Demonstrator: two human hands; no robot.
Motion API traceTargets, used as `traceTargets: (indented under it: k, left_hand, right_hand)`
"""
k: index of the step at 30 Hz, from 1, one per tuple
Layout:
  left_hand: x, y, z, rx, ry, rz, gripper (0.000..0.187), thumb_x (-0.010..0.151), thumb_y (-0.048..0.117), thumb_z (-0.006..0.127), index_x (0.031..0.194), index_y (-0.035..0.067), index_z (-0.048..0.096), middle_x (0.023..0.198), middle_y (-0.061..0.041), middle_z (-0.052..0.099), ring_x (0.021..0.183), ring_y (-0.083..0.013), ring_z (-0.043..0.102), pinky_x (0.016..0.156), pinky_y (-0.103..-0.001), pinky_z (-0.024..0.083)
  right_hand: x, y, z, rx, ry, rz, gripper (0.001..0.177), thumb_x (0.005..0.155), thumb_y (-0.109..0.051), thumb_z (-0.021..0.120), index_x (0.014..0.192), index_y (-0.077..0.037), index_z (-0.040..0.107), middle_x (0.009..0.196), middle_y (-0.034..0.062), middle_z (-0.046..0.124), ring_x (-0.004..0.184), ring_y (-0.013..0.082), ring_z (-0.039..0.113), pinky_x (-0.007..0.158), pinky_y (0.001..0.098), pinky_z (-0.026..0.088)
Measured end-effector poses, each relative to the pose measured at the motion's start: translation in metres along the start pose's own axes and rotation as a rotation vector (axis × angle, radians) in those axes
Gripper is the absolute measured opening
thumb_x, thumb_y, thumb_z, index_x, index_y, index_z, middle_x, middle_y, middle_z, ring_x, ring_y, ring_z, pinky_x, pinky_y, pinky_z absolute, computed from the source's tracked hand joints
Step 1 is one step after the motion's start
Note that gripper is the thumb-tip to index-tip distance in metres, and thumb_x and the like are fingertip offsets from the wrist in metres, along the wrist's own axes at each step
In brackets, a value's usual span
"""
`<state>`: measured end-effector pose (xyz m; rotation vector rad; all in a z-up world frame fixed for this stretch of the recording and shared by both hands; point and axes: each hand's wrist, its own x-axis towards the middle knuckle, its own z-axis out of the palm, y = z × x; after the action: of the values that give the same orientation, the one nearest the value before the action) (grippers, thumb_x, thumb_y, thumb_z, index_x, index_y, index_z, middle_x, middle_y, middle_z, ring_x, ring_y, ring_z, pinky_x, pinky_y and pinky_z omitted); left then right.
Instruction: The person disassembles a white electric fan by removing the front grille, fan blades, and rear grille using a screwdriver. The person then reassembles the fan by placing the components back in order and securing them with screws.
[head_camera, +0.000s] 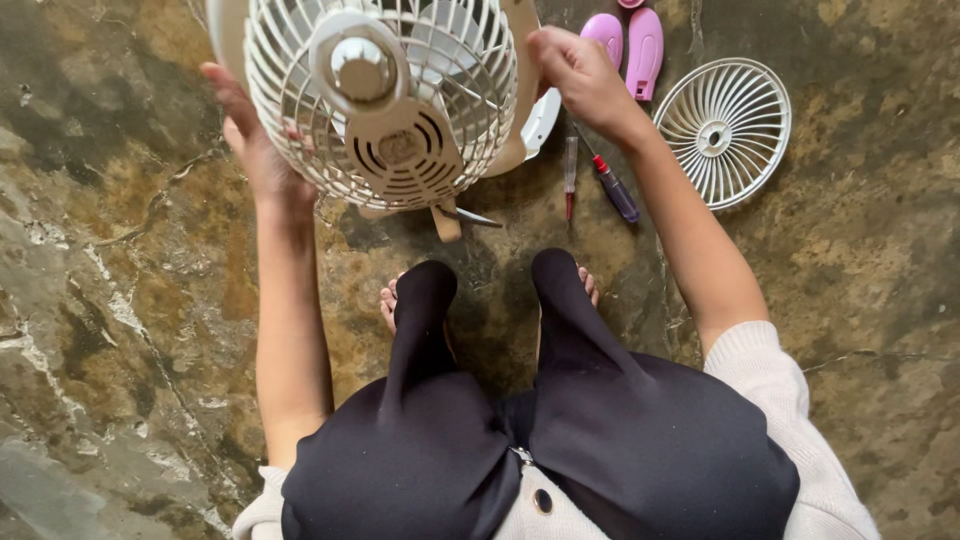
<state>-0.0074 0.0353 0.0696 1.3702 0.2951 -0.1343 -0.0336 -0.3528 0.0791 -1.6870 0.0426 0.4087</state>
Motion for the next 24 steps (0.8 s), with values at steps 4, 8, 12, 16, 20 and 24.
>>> traceTargets:
  k: [4, 8, 12, 16, 20, 24]
  left_hand:
    - [-0.013, -0.009, -0.005, -0.21, 0.022, -0.146, 0.103, 0.092, 0.078, 0.045, 0.163, 0.006, 0.024, 0.169, -0.026, 0.035, 0.154, -0.0398, 0.046, 0.117, -0.052, 0.05]
    - [-0.012, -0.019, -0.014, -0.25, 0.087, -0.237, 0.097, 0.092, 0.076, 0.037, 0.163, 0.015, 0.014, 0.169, -0.021, 0.021, 0.155, -0.0393, 0.03, 0.121, -0.058, 0.039]
    - [-0.005, -0.045, -0.023, -0.33, 0.106, -0.192, 0.093, 0.099, 0.074, 0.034, 0.168, 0.016, 0.009, 0.17, -0.022, 0.022, 0.151, -0.0342, 0.04, 0.12, -0.051, 0.048]
    - [-0.004, -0.066, -0.031, -0.281, 0.192, -0.191, 0.09, 0.098, 0.074, 0.036, 0.164, 0.015, 0.018, 0.149, -0.033, 0.06, 0.085, -0.0177, 0.067, 0.06, -0.028, 0.057]
    - [-0.011, -0.071, -0.029, -0.281, 0.207, -0.202, 0.091, 0.103, 0.074, 0.041, 0.167, 0.008, 0.037, 0.119, -0.021, 0.056, 0.062, -0.0076, 0.048, 0.048, -0.023, 0.045]
    - [-0.012, -0.059, -0.015, -0.23, 0.243, -0.23, 0.094, 0.097, 0.076, 0.043, 0.161, 0.008, 0.038, 0.152, -0.023, 0.054, 0.114, -0.0213, 0.057, 0.089, -0.039, 0.055]
  right_hand:
    - [-0.002, 0.014, -0.012, -0.376, 0.097, -0.029, 0.029, 0.108, -0.032, 0.055, 0.118, -0.008, 0.069, 0.093, 0.0034, 0.066, 0.08, 0.0183, 0.064, 0.077, 0.0331, 0.052]
    - [-0.007, 0.04, -0.013, -0.978, 0.134, -0.317, 0.021, 0.093, -0.024, 0.078, 0.109, -0.012, 0.073, 0.095, 0.0103, 0.062, 0.089, 0.0307, 0.063, 0.079, 0.0441, 0.052]
    - [-0.001, 0.063, -0.005, -1.019, 0.134, -0.297, 0.018, 0.092, -0.019, 0.078, 0.101, -0.007, 0.067, 0.097, 0.0107, 0.058, 0.095, 0.0308, 0.061, 0.084, 0.0439, 0.049]
    - [0.009, 0.071, 0.0, -1.161, 0.166, -0.386, 0.017, 0.093, -0.016, 0.077, 0.094, -0.005, 0.064, 0.099, 0.0097, 0.058, 0.098, 0.0303, 0.059, 0.087, 0.0421, 0.048]
    - [0.017, 0.072, 0.001, -1.324, 0.092, -0.363, 0.019, 0.081, -0.014, 0.077, 0.091, -0.005, 0.063, 0.096, 0.0093, 0.06, 0.093, 0.0291, 0.06, 0.083, 0.0416, 0.048]
    - [0.038, 0.078, -0.023, -0.692, 0.108, -0.157, 0.021, 0.093, -0.021, 0.077, 0.094, -0.004, 0.065, 0.095, 0.0111, 0.066, 0.092, 0.028, 0.064, 0.081, 0.0417, 0.05]
